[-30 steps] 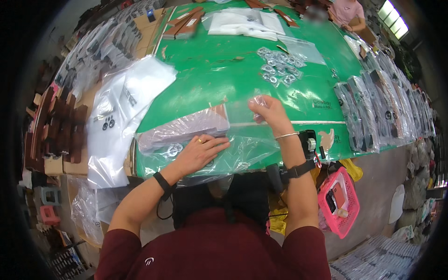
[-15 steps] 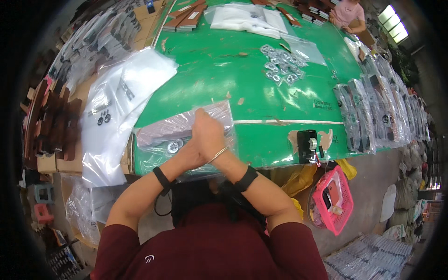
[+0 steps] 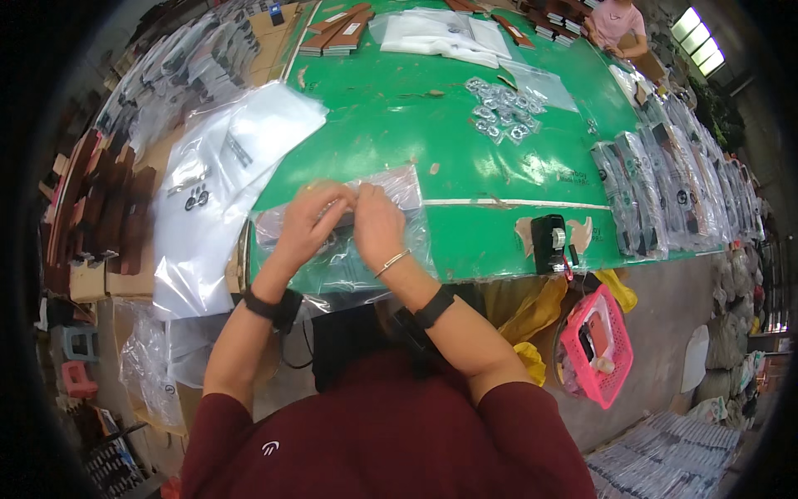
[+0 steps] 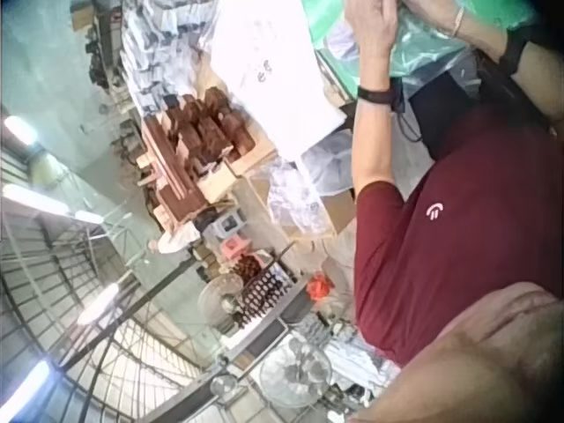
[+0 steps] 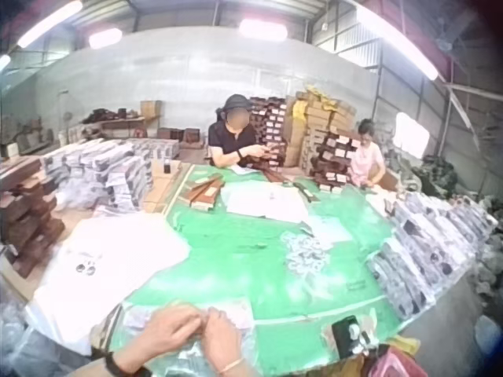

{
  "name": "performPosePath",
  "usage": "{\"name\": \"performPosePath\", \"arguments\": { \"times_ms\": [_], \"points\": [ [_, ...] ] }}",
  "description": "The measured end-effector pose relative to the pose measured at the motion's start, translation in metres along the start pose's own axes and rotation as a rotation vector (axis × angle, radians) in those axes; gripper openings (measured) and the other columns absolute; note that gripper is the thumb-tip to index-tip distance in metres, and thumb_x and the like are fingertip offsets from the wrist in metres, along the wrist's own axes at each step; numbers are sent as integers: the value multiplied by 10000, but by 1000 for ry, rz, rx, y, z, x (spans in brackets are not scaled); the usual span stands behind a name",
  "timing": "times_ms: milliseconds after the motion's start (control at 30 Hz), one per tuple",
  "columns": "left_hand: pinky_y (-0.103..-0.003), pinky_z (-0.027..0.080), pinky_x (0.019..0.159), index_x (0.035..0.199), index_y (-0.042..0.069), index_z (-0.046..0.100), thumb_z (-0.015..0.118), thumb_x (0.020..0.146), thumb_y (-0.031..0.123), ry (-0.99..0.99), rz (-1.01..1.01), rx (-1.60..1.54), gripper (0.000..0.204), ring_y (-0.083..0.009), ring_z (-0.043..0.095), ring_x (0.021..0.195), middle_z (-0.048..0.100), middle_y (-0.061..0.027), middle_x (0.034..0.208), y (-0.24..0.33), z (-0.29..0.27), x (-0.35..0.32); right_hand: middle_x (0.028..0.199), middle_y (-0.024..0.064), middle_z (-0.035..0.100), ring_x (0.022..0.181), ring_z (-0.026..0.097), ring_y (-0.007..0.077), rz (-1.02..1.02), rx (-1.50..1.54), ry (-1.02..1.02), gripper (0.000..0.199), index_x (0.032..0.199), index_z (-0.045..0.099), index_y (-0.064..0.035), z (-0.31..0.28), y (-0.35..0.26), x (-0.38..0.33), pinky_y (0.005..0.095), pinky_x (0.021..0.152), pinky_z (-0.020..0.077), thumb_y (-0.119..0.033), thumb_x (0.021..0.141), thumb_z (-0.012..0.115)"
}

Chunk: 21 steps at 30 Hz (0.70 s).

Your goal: Packing wooden furniture components into plastic bags and sealing them with tape.

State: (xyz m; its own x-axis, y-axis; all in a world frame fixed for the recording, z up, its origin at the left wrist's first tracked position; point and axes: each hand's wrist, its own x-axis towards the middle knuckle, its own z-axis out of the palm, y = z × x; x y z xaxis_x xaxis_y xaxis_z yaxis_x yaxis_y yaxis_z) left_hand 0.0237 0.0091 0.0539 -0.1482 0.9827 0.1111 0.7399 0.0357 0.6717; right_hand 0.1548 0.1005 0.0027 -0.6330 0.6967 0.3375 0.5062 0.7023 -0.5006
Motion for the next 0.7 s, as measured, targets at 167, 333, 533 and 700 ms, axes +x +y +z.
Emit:
{"name": "performPosePath", "arguments": {
  "times_ms": [167,333,533,700],
  "points": [
    [-464,335,1120,1183,90,673,494,1009,226,308,302,-71,284,-304,575,1233,686,-98,1178,-19,23,18,974,211,622,854,662,405,37,19,60,206,1096,562,20,6,2,-5,487,712,540,-78,915,580],
    [-431,390,1059,1179,118,702,484,1024,265,254,352,74,305,-297,587,1183,698,-72,1201,-27,35,26,904,200,587,871,618,402,12,-59,92,241,1083,556,61,11,-9,-17,487,743,518,-35,866,595],
    [-359,491,864,1023,85,737,620,958,263,306,121,-153,223,-276,622,1000,723,-63,1061,-27,34,30,910,152,603,839,619,360,-180,146,-159,223,1080,587,8,-19,-39,-60,441,767,509,-52,868,621],
    [-390,491,846,1005,91,699,757,841,302,326,183,-59,274,-286,616,963,691,-53,1010,-29,34,32,1157,109,630,1014,619,317,-312,289,-9,549,1295,615,-117,-95,6,-99,422,853,478,-153,786,816]
  ]
}}
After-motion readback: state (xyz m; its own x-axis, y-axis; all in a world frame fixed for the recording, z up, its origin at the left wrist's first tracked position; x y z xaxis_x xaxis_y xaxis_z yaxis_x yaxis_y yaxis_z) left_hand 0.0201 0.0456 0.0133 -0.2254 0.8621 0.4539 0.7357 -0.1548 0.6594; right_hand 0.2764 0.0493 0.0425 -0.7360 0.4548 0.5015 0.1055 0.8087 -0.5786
